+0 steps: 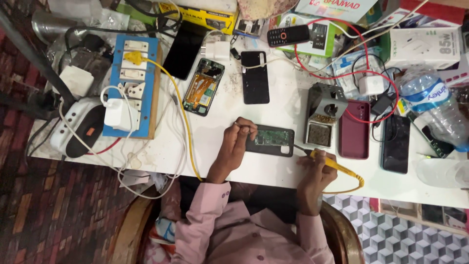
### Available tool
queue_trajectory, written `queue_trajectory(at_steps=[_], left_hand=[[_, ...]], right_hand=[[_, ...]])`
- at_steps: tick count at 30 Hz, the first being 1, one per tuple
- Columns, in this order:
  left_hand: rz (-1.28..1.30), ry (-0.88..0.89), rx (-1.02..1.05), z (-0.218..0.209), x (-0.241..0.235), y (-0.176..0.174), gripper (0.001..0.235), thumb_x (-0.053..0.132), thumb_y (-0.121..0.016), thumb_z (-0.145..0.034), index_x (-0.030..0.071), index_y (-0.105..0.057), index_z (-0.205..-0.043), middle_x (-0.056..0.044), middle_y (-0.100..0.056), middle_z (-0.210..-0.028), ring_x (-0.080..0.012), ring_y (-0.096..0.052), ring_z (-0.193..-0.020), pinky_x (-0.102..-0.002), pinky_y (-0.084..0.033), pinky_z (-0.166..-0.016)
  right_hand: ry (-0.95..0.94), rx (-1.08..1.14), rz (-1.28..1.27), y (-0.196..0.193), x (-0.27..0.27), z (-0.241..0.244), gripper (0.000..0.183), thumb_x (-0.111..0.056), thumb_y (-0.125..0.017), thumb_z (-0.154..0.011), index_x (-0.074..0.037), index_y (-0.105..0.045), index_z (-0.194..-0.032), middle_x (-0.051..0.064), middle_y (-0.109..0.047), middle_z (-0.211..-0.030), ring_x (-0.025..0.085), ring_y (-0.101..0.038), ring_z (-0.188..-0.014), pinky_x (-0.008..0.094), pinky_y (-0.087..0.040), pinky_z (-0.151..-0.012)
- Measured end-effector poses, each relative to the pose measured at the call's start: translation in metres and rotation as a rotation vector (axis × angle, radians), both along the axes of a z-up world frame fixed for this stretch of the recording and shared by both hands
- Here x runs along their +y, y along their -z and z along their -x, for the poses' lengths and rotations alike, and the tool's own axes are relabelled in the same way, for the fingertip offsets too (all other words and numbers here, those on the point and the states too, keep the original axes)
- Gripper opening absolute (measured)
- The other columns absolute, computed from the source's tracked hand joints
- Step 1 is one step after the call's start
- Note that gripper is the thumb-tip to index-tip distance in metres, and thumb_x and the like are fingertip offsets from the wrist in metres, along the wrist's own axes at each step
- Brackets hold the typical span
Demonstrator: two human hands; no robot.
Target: The person uses a soldering iron and tweezers to work on a smartphone motherboard placed on a cluttered workbench. They repeatedly apply heat to specific points on the circuit board while adjusting components with the tweezers.
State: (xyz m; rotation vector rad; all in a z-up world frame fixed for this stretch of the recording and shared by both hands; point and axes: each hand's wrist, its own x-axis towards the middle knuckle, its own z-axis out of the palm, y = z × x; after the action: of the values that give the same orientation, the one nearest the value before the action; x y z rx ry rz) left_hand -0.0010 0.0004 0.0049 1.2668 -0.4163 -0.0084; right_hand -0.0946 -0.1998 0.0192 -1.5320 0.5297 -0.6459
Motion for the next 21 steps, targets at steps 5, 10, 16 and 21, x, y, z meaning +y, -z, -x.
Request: queue_trajectory(at_steps=[5, 10, 16, 21], left_hand=[[-0.015, -0.012, 0.003, 0.003, 0.0, 0.004, 0.037, 0.034, -0.039, -0.116, 0.002, -0.055, -0.107, -0.005, -0.056, -0.083, -0.0131, -0.053, -0.08, -0.029, -0.047, -0.079], [0.011, -0.002, 0.029, -0.003, -0.002, 0.004, 0.035, 0.032, -0.04, -0.116, 0.001, -0.055, -0.107, -0.006, -0.057, -0.086, -0.0138, -0.053, -0.082, -0.03, -0.048, -0.082], [0.007, -0.014, 0.026, -0.001, -0.001, 0.01, 0.034, 0.031, -0.041, -0.116, 0.001, -0.055, -0.106, -0.006, -0.057, -0.086, -0.0139, -0.053, -0.081, -0.03, -0.048, -0.081], [-0.006, -0.028, 0.041, -0.001, -0.001, 0.012, 0.032, 0.029, -0.041, -0.115, 0.001, -0.055, -0.106, -0.006, -0.057, -0.086, -0.0143, -0.053, -0.082, -0.03, -0.048, -0.082]], right_hand=[[0.116, -0.072, -0.129, 0.016, -0.009, 0.001, 0.03, -0.029, -0.055, -0.108, 0.001, -0.057, -0.102, 0.008, -0.059, -0.072, 0.017, -0.06, -0.056, 0.03, -0.047, -0.056], [0.07, -0.147, -0.172, 0.021, -0.015, -0.003, 0.034, -0.03, -0.06, -0.106, 0.003, -0.057, -0.099, 0.008, -0.059, -0.075, 0.018, -0.061, -0.055, 0.033, -0.051, -0.055], [-0.014, 0.025, -0.094, 0.013, -0.009, -0.004, 0.03, -0.029, -0.057, -0.109, 0.001, -0.058, -0.106, 0.014, -0.066, -0.068, 0.015, -0.06, -0.06, 0.026, -0.045, -0.06], [-0.03, -0.015, -0.082, 0.003, -0.003, -0.001, 0.027, -0.026, -0.056, -0.109, 0.0, -0.059, -0.104, 0.013, -0.07, -0.075, 0.015, -0.064, -0.065, 0.026, -0.048, -0.063]])
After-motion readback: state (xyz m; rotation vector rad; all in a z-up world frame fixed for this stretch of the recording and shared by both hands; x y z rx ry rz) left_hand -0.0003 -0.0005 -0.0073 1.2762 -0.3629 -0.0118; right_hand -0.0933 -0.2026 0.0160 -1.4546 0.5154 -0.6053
